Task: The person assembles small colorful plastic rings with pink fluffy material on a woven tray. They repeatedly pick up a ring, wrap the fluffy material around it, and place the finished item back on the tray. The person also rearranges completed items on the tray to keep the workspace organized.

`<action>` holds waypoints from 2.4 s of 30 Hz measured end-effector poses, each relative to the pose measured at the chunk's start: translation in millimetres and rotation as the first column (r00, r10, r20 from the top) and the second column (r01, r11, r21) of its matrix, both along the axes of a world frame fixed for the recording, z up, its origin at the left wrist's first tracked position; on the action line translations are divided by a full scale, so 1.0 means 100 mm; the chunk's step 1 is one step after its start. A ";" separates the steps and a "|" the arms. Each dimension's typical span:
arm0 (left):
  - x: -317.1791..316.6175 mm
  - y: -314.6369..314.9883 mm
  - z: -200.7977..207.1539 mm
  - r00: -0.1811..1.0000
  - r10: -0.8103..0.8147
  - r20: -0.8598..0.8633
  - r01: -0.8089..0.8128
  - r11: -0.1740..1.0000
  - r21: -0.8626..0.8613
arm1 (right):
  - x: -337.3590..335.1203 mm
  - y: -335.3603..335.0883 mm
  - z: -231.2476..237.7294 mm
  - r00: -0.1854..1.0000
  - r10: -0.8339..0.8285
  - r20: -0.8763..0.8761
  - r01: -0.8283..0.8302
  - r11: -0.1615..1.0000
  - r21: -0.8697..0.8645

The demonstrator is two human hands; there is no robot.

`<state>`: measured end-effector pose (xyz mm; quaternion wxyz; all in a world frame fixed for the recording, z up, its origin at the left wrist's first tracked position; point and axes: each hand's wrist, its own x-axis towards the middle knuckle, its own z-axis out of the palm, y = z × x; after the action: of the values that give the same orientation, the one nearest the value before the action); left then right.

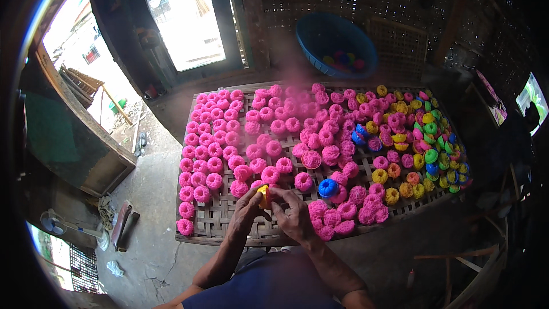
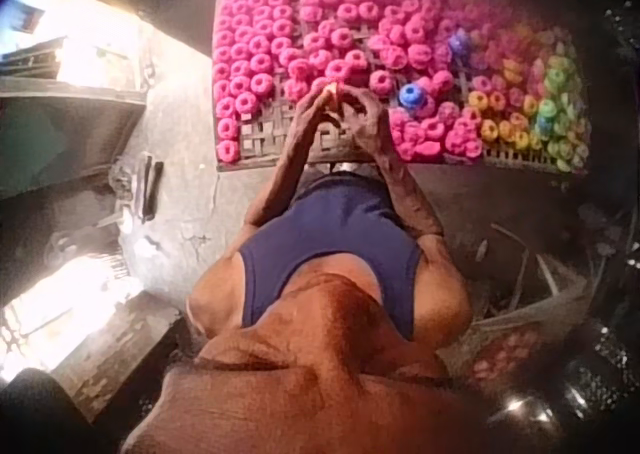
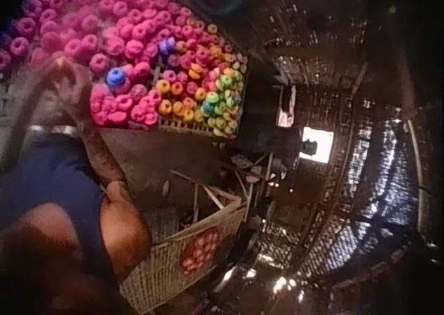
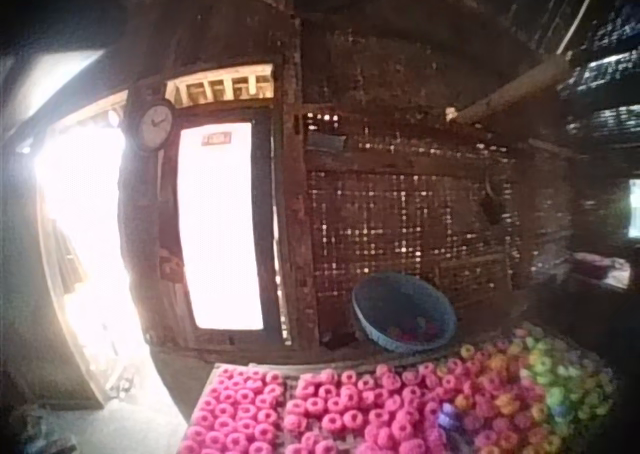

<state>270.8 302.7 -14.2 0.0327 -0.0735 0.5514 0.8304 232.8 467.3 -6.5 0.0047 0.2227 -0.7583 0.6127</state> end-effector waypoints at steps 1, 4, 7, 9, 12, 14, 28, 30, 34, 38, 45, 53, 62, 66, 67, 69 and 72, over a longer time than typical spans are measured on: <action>0.00 -0.01 0.00 1.000 -0.024 0.004 0.024 1.000 0.008 | 0.00 -0.01 -0.01 0.994 -0.018 -0.104 0.021 1.000 0.022; 0.01 -0.03 -0.01 0.998 -0.060 0.021 0.061 0.995 -0.083 | 0.00 0.01 -0.02 0.987 -0.019 -0.159 0.026 0.999 0.039; 0.05 -0.06 0.00 0.995 -0.095 0.027 0.098 0.987 -0.129 | -0.01 0.02 -0.05 0.993 0.002 -0.116 0.001 1.000 0.026; 0.06 -0.11 -0.01 0.993 -0.112 0.037 0.113 0.993 -0.043 | -0.01 0.01 -0.11 0.994 0.014 -0.110 -0.016 1.000 -0.020; 0.06 -0.17 -0.05 0.997 -0.070 0.017 0.069 0.996 0.057 | -0.04 -0.07 -0.22 0.983 0.016 0.181 0.017 0.984 -0.180; 0.05 -0.22 -0.08 1.000 -0.029 -0.010 0.030 0.982 0.186 | -0.04 -0.14 -0.31 0.944 0.075 0.320 0.045 0.935 -0.352; 0.08 -0.38 0.05 0.875 0.484 -0.009 -0.481 0.868 -0.127 | -0.06 0.02 -0.10 0.984 -0.146 -0.099 0.158 0.980 0.124; 0.11 -0.36 0.05 0.902 0.431 -0.019 -0.429 0.893 -0.134 | -0.23 0.27 -0.05 0.834 -0.288 -0.472 0.465 0.827 0.317; 0.09 -0.17 0.03 0.942 0.334 0.015 -0.331 0.938 -0.102 | -0.34 0.70 -0.07 0.736 -0.508 -0.447 0.652 0.355 0.670; 0.04 0.09 0.08 0.983 0.166 0.082 -0.159 0.983 -0.089 | -0.35 0.72 -0.18 0.757 -0.399 -0.518 0.647 0.348 0.678; -0.09 0.40 0.09 0.991 -0.056 0.122 0.074 0.987 -0.145 | -0.32 0.67 -0.23 0.864 -0.414 -0.286 0.501 0.753 0.427; -0.15 0.47 -0.07 0.992 -0.098 0.084 0.096 0.995 0.030 | 0.03 0.32 0.00 0.978 -0.178 -0.111 0.191 0.974 0.124; -0.16 0.19 -0.11 0.985 0.166 0.041 -0.169 0.984 0.061 | -0.28 0.98 -0.08 0.794 -0.407 -0.451 0.608 0.531 0.591; -0.15 0.24 -0.06 0.987 0.093 0.128 -0.101 0.993 0.053 | -0.31 0.99 -0.30 0.813 -0.342 -0.472 0.579 0.383 0.720; -0.15 0.27 -0.05 0.988 0.080 0.131 -0.085 0.996 0.027 | -0.31 0.93 -0.33 0.806 -0.353 -0.476 0.591 0.428 0.684; -0.15 0.32 0.00 0.992 0.047 0.120 -0.049 0.999 0.013 | -0.34 0.80 -0.35 0.792 -0.401 -0.460 0.610 0.554 0.567; -0.13 0.37 0.09 0.993 -0.021 0.117 0.027 0.998 -0.049 | -0.33 0.65 -0.29 0.875 -0.452 -0.171 0.479 0.764 0.432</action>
<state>257.7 339.4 -5.0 0.0727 -0.1161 0.5701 0.8101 199.6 532.3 -35.6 0.1249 0.0394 -0.9126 0.3873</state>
